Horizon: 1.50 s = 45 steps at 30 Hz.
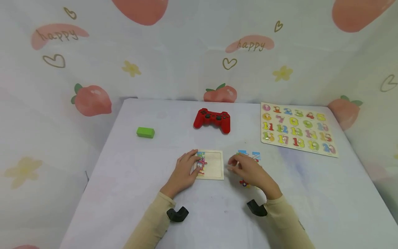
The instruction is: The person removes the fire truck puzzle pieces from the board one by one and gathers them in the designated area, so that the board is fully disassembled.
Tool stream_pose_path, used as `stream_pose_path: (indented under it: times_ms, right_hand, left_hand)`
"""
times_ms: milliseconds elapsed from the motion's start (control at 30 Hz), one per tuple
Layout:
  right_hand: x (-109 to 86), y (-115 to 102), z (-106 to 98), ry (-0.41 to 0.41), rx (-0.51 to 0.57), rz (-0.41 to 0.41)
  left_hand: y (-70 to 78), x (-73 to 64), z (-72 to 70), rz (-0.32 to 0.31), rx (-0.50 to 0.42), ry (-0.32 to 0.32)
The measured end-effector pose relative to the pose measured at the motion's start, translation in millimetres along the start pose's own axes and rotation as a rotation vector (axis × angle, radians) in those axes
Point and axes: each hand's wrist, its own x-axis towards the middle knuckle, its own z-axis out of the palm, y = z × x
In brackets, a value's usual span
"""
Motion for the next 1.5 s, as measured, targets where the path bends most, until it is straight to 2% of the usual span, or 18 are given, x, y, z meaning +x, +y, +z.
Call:
stream_pose_path:
  times_ms: [100,167,267,400,567,733,933,1167,1333,1500]
  right_hand:
    - [23.5,-12.2,11.4,-0.018,0.053,-0.038]
    - [37.3,-18.9,20.7,-0.030,0.047,-0.037]
    - [52.9,-26.7,34.6,-0.038,-0.031,-0.031]
    - [64.0,-34.1,48.1,-0.013,-0.121,-0.030]
    - [66.8,-41.2,53.1,0.031,-0.090,-0.012]
    - [68.8,-39.6,56.1,0.049,-0.066,-0.014]
    - [71.2,-38.8,58.9,0.076,-0.033,-0.014]
    - [69.3,-44.3,62.1,0.113,0.017,0.040]
    - [65.6,-49.5,63.9,0.186,-0.024,0.071]
    - [65.0,-52.7,65.6,0.177,-0.032,0.093]
  left_hand:
    - [-2.2,-0.4,-0.6,0.050,0.019,0.025]
    - [-3.8,-0.6,-1.8,0.093,0.030,0.046]
    - [-6.2,-0.1,-4.2,0.153,0.048,0.075]
    - [-9.1,0.0,-7.7,0.182,0.063,0.085]
    - [-11.7,0.4,-8.5,0.178,0.046,0.087]
    - [-9.8,1.6,-9.7,0.190,0.029,0.135]
    - [-7.1,1.8,-11.2,0.189,0.019,0.156]
    - [-6.3,0.1,-11.1,0.168,0.020,0.173]
    - [-6.3,0.2,-10.9,0.176,0.015,0.191]
    - [-6.0,0.1,-10.4,0.184,0.019,0.196]
